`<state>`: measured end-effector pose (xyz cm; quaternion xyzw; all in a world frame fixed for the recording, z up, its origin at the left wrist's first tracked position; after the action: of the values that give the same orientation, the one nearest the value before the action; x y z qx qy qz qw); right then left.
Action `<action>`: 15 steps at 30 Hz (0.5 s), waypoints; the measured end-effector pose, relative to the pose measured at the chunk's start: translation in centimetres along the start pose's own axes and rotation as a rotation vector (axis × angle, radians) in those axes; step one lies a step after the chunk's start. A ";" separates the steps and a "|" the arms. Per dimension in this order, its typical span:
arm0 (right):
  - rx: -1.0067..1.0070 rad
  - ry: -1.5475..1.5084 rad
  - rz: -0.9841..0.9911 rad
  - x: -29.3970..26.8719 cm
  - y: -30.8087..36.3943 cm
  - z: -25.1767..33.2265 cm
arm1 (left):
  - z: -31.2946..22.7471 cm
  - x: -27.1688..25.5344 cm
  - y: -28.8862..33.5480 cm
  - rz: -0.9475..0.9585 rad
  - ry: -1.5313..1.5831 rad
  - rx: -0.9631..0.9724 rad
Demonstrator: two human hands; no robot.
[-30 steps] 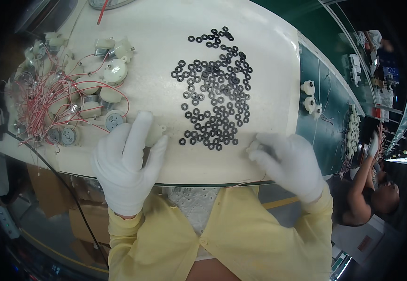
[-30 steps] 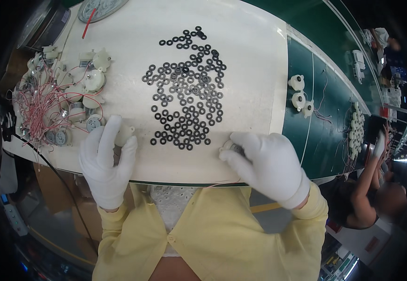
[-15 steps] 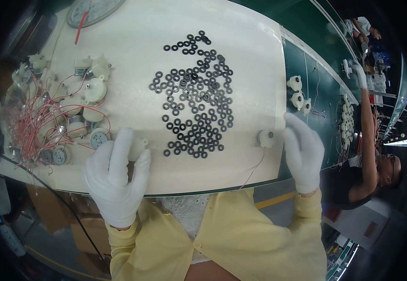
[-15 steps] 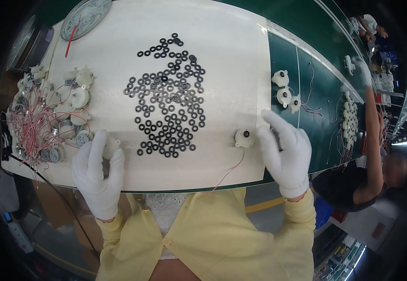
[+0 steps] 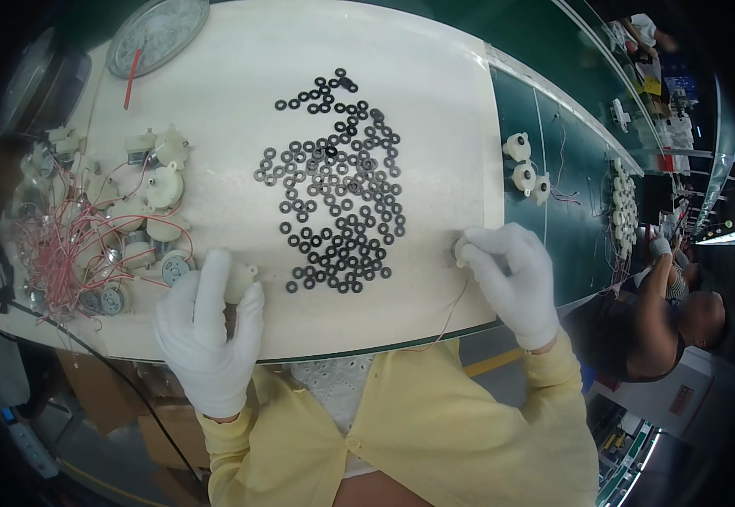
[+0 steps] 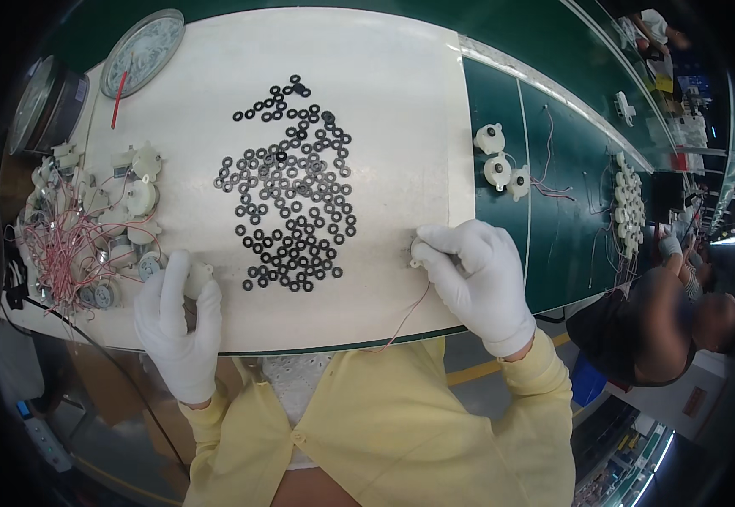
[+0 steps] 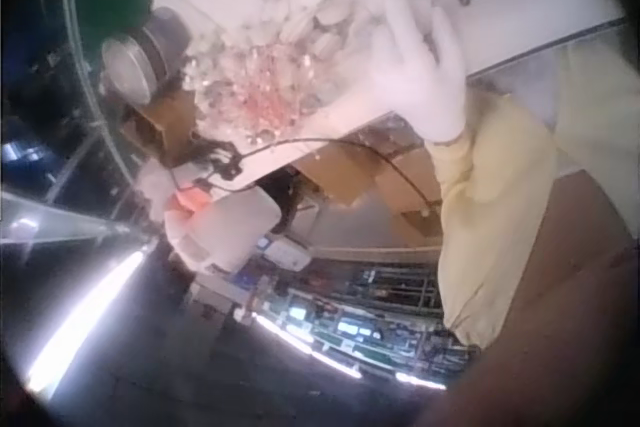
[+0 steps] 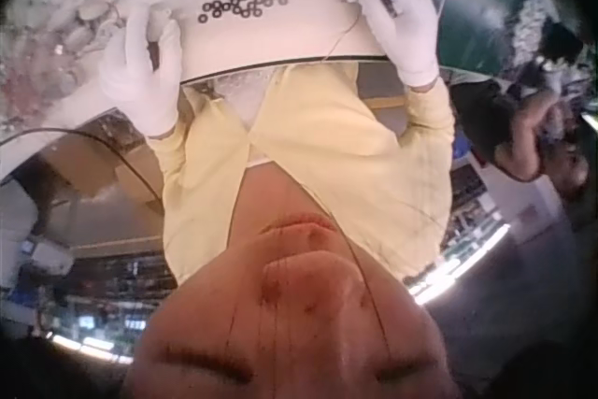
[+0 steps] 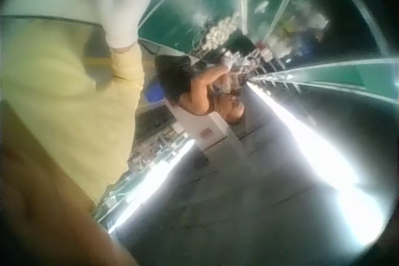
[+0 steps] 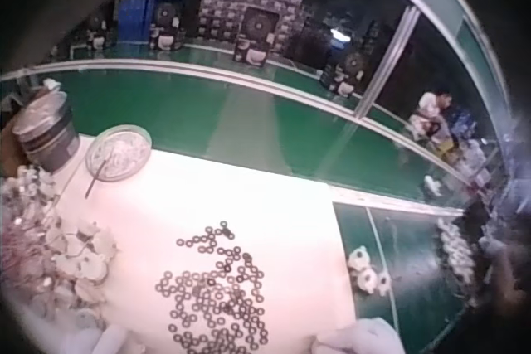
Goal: The person assembles small white electronic components by inserting black washers into them and attaching red wires. The person handles the components one at a time, picking them up from a pile, inserting the washers, and placing the finished units on the table.
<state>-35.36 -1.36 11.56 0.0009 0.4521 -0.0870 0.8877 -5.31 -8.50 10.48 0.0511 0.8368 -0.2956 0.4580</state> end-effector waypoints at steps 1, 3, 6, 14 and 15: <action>-0.061 0.111 -0.017 -0.3 0.1 0.8 | -0.1 -0.1 0.0 -0.001 -0.001 0.004; -0.176 0.333 -0.042 -0.4 0.6 2.2 | -0.2 -0.1 -0.1 -0.006 -0.012 0.013; -0.181 0.365 -0.083 -0.7 0.7 1.8 | -0.3 0.0 0.0 -0.007 -0.036 0.024; -0.087 0.633 -0.260 -5.4 1.9 -3.5 | 0.2 0.3 0.6 0.046 0.001 -0.034; -0.068 0.613 -0.231 -5.9 1.7 -3.7 | 0.2 0.3 0.7 0.052 0.007 -0.047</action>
<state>-41.47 1.54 13.95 -0.0538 0.6981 -0.1676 0.6940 -5.06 -8.12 9.81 0.0633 0.8436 -0.2636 0.4635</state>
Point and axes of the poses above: each hand's wrist, its own y-axis away from the middle knuckle, its own x-axis out of the palm, z = x × y, the point moved 9 cm from there along -y, towards the middle knuckle
